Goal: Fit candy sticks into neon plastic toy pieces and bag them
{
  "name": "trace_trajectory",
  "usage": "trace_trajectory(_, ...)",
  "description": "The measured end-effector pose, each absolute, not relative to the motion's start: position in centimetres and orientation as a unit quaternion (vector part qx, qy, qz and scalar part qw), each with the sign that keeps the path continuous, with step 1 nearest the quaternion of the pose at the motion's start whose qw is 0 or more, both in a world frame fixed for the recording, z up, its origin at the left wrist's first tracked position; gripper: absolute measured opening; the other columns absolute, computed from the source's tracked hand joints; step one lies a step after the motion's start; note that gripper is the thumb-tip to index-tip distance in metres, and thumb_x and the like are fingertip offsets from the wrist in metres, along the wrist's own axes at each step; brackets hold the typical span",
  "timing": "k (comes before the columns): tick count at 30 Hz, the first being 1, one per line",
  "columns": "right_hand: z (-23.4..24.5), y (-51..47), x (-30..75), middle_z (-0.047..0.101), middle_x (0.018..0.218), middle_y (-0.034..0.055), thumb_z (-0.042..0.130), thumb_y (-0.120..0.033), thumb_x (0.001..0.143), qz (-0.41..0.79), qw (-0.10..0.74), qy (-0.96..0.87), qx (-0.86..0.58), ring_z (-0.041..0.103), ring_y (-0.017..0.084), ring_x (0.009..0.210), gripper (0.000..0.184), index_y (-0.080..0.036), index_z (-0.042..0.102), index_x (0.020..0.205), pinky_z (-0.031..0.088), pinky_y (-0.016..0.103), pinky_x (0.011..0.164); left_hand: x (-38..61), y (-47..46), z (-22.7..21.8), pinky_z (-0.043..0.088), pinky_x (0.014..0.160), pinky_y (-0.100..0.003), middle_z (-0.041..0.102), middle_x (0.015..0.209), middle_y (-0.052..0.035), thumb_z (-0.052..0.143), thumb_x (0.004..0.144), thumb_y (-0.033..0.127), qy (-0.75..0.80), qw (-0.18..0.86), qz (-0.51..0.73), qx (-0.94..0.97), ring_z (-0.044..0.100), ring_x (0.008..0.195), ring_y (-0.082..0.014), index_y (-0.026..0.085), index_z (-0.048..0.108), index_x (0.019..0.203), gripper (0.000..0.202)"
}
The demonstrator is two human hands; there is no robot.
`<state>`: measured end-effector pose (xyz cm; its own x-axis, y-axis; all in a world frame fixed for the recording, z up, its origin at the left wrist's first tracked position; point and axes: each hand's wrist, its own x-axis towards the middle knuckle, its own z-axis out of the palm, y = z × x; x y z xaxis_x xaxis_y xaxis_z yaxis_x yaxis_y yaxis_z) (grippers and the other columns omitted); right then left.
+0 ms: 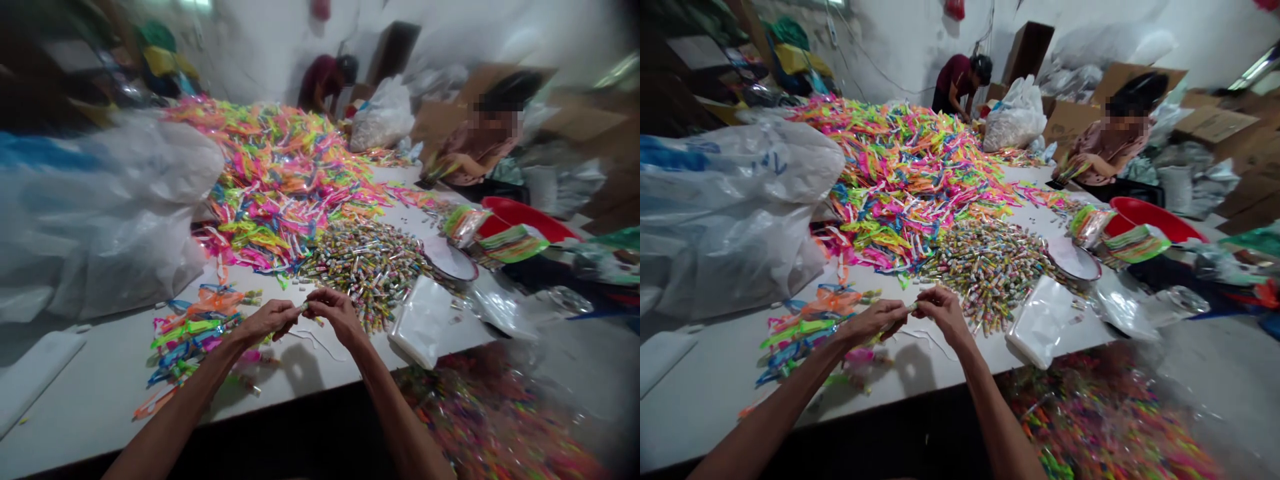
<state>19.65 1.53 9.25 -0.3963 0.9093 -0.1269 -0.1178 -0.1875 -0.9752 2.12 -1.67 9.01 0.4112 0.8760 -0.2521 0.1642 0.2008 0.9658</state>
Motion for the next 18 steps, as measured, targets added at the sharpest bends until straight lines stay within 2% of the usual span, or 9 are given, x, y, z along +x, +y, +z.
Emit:
trace_trajectory(2,8.4,1.3,19.5,0.064,0.065,0.0008,0.070,-0.031,0.066,0.663,0.368,-0.519,-0.394,0.063,0.016,0.063,0.021,-0.015,0.063,0.078,0.051,0.030,0.065,1.6,-2.0,8.8,0.026,0.044,-0.021,0.039,0.045,0.0069,0.043,0.082,0.052,0.481,0.600,0.257,0.585,0.033,0.040,-0.0075,0.017,0.047,0.067,0.039)
trace_trajectory(4,6.9,1.2,19.8,0.065,0.076,0.0029,0.069,-0.036,0.067,0.655,0.333,-0.537,-0.413,0.064,0.017,0.065,0.032,-0.015,0.062,0.092,0.050,0.031,0.065,0.2,-2.7,8.6,0.027,0.046,-0.022,0.040,0.050,0.0058,0.042,0.083,0.051,0.515,0.550,0.212,0.623,0.036,0.044,-0.0087,0.017,0.046,0.067,0.038)
trace_trajectory(7,3.9,1.6,21.2,0.064,0.091,0.0062,0.063,-0.041,0.072,0.517,0.277,-0.632,-0.506,0.062,0.017,0.065,0.048,-0.017,0.054,0.113,0.048,0.032,0.062,-3.6,-3.7,8.2,0.033,0.057,-0.024,0.048,0.061,0.0018,0.043,0.084,0.045,0.580,0.367,0.113,0.719,0.045,0.058,-0.0125,0.017,0.050,0.064,0.035)
trace_trajectory(9,2.2,2.1,22.0,0.063,0.092,0.0073,0.058,-0.038,0.077,0.352,0.221,-0.716,-0.561,0.060,0.018,0.070,0.038,-0.017,0.057,0.108,0.044,0.031,0.065,-6.4,-3.8,7.7,0.037,0.070,-0.029,0.056,0.074,-0.0019,0.047,0.082,0.043,0.604,0.235,0.068,0.759,0.051,0.072,-0.0171,0.017,0.055,0.070,0.030)
trace_trajectory(12,0.9,2.8,22.1,0.061,0.091,0.0077,0.050,-0.022,0.081,0.184,0.088,-0.795,-0.571,0.059,0.019,0.078,0.015,-0.016,0.061,0.087,0.037,0.027,0.063,-9.1,-1.4,6.5,0.034,0.089,-0.040,0.059,0.103,-0.0086,0.046,0.083,0.034,0.643,0.103,0.087,0.754,0.052,0.096,-0.0240,0.018,0.059,0.095,0.023)
trace_trajectory(15,0.8,3.1,21.0,0.060,0.092,0.0073,0.044,-0.011,0.081,0.128,0.009,-0.821,-0.557,0.059,0.017,0.079,0.017,-0.015,0.060,0.084,0.031,0.025,0.060,-9.1,3.5,4.7,0.028,0.098,-0.045,0.055,0.118,-0.0122,0.038,0.084,0.017,0.658,0.057,0.139,0.738,0.046,0.112,-0.0256,0.017,0.055,0.110,0.031)
trace_trajectory(18,1.1,3.0,20.1,0.061,0.093,0.0068,0.041,-0.010,0.082,0.115,-0.004,-0.818,-0.563,0.058,0.017,0.084,0.019,-0.015,0.059,0.089,0.030,0.025,0.064,-7.6,8.3,3.1,0.024,0.102,-0.045,0.058,0.115,-0.0115,0.036,0.082,0.010,0.624,0.058,0.164,0.762,0.045,0.114,-0.0244,0.016,0.055,0.111,0.035)
